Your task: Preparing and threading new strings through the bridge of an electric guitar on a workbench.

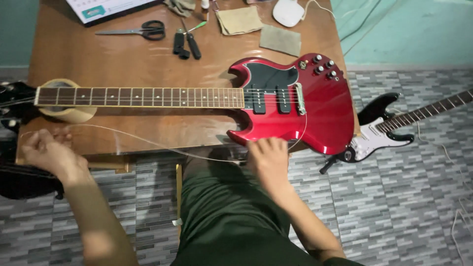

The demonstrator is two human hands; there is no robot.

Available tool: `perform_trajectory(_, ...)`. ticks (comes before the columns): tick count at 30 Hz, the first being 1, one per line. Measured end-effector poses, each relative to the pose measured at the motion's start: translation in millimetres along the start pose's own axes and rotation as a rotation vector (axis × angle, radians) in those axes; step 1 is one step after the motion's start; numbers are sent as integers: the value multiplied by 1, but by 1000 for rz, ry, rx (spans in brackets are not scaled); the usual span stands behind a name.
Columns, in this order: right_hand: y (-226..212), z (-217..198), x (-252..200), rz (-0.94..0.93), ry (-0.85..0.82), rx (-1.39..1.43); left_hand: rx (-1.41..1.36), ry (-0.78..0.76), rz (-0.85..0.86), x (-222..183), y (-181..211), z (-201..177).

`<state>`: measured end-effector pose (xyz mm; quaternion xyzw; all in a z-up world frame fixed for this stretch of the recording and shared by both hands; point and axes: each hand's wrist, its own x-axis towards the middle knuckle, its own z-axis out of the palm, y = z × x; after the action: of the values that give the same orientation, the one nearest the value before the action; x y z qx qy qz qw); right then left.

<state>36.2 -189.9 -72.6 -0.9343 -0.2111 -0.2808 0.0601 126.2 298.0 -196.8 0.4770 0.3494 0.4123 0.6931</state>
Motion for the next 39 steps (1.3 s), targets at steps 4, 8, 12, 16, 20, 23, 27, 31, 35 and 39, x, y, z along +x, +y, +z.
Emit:
perform_trajectory(4, 61, 27, -9, 169, 237, -180, 156, -97, 141, 9, -35, -3)
perform_trajectory(8, 132, 48, -23, 428, 226, -146, 722, -96, 471, 13, -54, -3)
perform_trajectory(12, 166, 43, -5, 629, 41, 401, 878, -205, 561, 43, -77, -8)
perform_trajectory(16, 169, 48, 12, 471, -57, 344, 876, -279, 523, 46, -68, -13)
perform_trajectory(20, 157, 51, 9, 393, -195, 61, 962, -282, 532, 10, -47, -14)
perform_trajectory(23, 150, 46, -7, 416, -158, 100, 1031, -284, 545, -23, -42, -18)
perform_trajectory(27, 143, 45, -36, 383, 55, 242, 1024, -257, 641, -64, -50, -31)
perform_trajectory(31, 141, 52, -55, 337, 126, 246, 677, -208, 947, -88, -59, -43)
perform_trajectory(35, 139, 57, -83, 325, 372, 96, 602, -47, 375, -109, -113, -81)
perform_trajectory(39, 133, 87, -159, 627, 501, 170, 704, -199, -325, -166, -132, -112)
